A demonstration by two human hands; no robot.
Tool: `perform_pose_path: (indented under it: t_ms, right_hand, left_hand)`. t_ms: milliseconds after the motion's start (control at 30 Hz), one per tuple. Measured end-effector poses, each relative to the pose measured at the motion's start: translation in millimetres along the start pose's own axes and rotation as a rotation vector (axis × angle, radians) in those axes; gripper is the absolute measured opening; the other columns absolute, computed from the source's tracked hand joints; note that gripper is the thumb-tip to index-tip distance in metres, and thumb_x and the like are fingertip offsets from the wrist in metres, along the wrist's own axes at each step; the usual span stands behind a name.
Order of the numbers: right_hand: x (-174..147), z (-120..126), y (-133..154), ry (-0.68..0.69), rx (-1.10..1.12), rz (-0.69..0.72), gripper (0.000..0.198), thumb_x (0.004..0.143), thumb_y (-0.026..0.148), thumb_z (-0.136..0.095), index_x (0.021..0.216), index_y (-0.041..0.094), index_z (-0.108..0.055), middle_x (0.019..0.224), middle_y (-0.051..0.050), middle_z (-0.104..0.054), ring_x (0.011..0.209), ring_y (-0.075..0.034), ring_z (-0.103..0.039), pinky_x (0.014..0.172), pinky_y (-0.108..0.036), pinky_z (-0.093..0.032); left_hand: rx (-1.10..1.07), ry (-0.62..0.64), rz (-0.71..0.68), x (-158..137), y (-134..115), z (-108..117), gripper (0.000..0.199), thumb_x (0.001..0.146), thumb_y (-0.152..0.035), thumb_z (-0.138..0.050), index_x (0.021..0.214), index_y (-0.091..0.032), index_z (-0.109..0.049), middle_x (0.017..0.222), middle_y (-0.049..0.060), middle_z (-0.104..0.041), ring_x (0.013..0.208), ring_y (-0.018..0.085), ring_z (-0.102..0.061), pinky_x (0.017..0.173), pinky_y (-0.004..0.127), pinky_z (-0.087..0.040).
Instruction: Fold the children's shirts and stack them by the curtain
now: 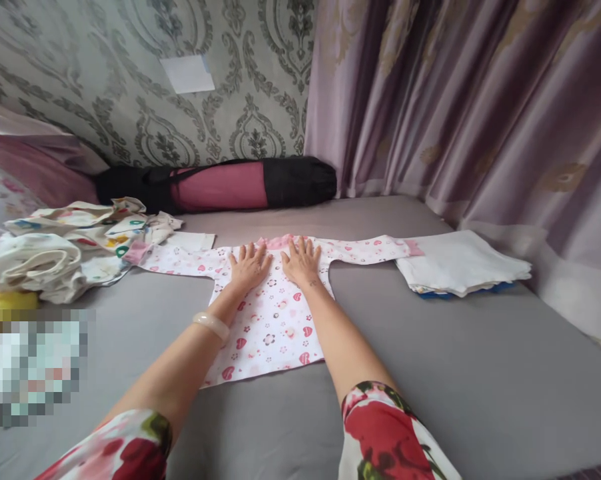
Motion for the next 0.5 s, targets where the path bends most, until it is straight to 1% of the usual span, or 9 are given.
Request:
perform_pose_path:
  t_ms: [133,233,300,400,500]
  right_hand:
    - [1,4,-5,-0.05,0.062,-0.01,0.057,0.1,0.043,-0.025,0.152,0.02,-0.032,0.16,-0.011,-0.025,0.147,-0.028,-0.017,0.116,-0.053,-0.007]
    - [3,16,-19,-0.149,0.161,-0.09,0.055,0.101,0.035,-0.021,0.146,0.013,-0.04,0.156,-0.014,-0.033,0.145,-0.023,-0.023,0.117,-0.041,-0.015]
    - [5,23,-32,-0.184,0.253,-0.162,0.057,0.1,0.032,-0.016,0.145,0.008,-0.041,0.155,-0.015,-0.034,0.144,-0.02,-0.026,0.116,-0.034,-0.019]
    - [6,26,-56,-0.19,0.441,-0.292,0.061,0.099,0.032,-0.011,0.149,0.004,-0.032,0.156,-0.015,-0.032,0.144,-0.018,-0.027,0.114,-0.029,-0.023]
    - [7,22,-80,-0.196,0.656,-0.424,0.064,0.099,0.035,-0.011,0.155,0.006,-0.016,0.156,-0.015,-0.032,0.143,-0.019,-0.032,0.112,-0.034,-0.031]
  left_hand:
    - [-0.004,-0.008,-0.012,-1,0,1,0.066,0.096,-0.055,-0.016,0.153,-0.024,-0.028,0.159,0.013,-0.027,0.146,0.037,-0.019,0.113,0.067,-0.014]
    - [-0.003,-0.012,-0.004,-1,0,2,0.065,0.096,-0.055,-0.017,0.152,-0.024,-0.029,0.158,0.013,-0.028,0.146,0.037,-0.02,0.113,0.067,-0.015]
    - [-0.004,-0.017,-0.007,-2,-1,3,0.065,0.096,-0.054,-0.017,0.152,-0.024,-0.03,0.158,0.013,-0.029,0.146,0.037,-0.021,0.112,0.067,-0.015]
    - [-0.006,-0.02,-0.017,-2,-2,4,0.064,0.096,-0.053,-0.018,0.151,-0.024,-0.031,0.157,0.013,-0.029,0.145,0.038,-0.022,0.112,0.068,-0.015]
    - [0.002,-0.02,-0.018,-3,-2,4,0.064,0.096,-0.053,-0.018,0.151,-0.024,-0.031,0.157,0.014,-0.03,0.145,0.038,-0.021,0.112,0.068,-0.016]
Point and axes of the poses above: each hand's wrist, its own x-axis towards the middle knuckle, its own z-axis out of the back of the hand, y = z × x, the point moved 10 cm from there along x, towards the middle knuckle
